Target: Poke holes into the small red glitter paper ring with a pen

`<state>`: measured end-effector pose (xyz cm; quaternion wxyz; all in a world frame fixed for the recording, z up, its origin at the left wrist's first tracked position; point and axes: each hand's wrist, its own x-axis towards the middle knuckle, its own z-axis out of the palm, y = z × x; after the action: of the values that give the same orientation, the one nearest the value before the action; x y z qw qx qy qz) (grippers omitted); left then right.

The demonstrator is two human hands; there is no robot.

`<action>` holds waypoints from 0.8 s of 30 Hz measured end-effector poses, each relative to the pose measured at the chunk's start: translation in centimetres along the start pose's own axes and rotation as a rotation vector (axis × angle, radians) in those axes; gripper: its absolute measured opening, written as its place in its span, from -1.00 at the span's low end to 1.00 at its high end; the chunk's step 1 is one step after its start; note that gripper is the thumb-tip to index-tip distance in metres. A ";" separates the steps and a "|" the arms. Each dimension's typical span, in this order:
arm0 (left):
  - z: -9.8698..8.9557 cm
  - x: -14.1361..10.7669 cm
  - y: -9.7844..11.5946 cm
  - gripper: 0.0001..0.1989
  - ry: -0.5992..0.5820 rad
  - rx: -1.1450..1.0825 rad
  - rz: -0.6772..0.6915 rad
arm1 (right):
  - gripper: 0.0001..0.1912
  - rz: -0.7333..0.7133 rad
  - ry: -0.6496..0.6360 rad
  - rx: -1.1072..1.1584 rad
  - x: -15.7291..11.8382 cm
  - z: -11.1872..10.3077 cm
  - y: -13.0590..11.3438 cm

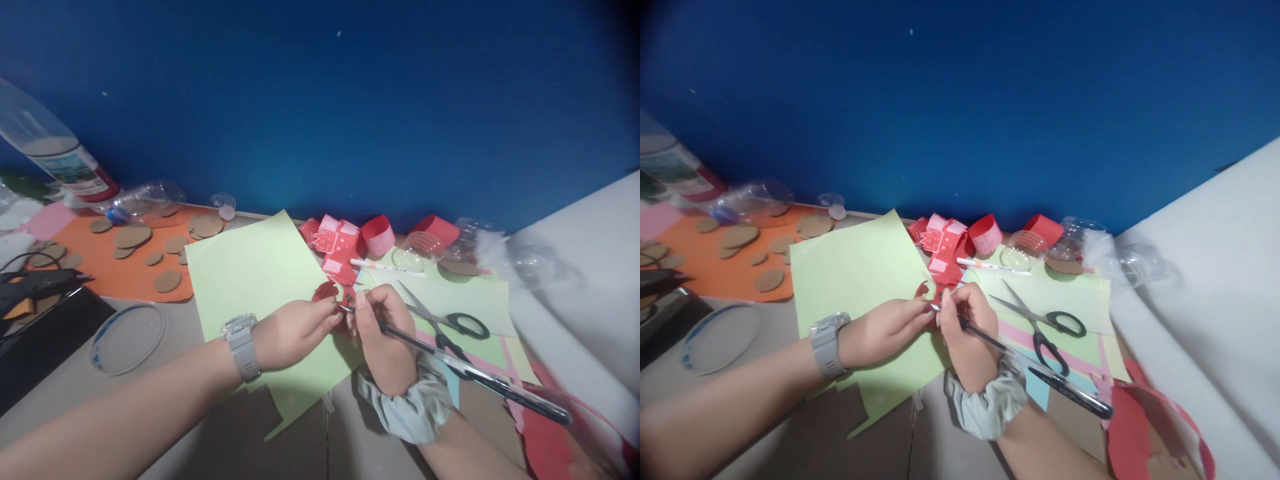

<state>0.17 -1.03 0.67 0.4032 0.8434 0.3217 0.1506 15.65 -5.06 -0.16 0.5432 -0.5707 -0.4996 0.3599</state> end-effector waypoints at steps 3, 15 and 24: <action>0.0 0.0 0.0 -0.69 0.001 0.008 -0.008 | -0.75 -0.017 0.003 -0.005 0.0 0.0 0.0; 0.1 -0.1 -0.1 -0.69 0.008 0.002 -0.003 | -0.75 -0.012 0.015 -0.006 0.0 0.1 -0.2; 0.1 -0.1 -0.1 -0.69 0.010 -0.043 -0.031 | -0.74 -0.061 0.000 0.011 0.1 0.0 -0.4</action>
<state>0.07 -1.06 0.53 0.4219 0.8287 0.3336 0.1551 15.58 -5.03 0.22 0.5572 -0.5522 -0.5147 0.3459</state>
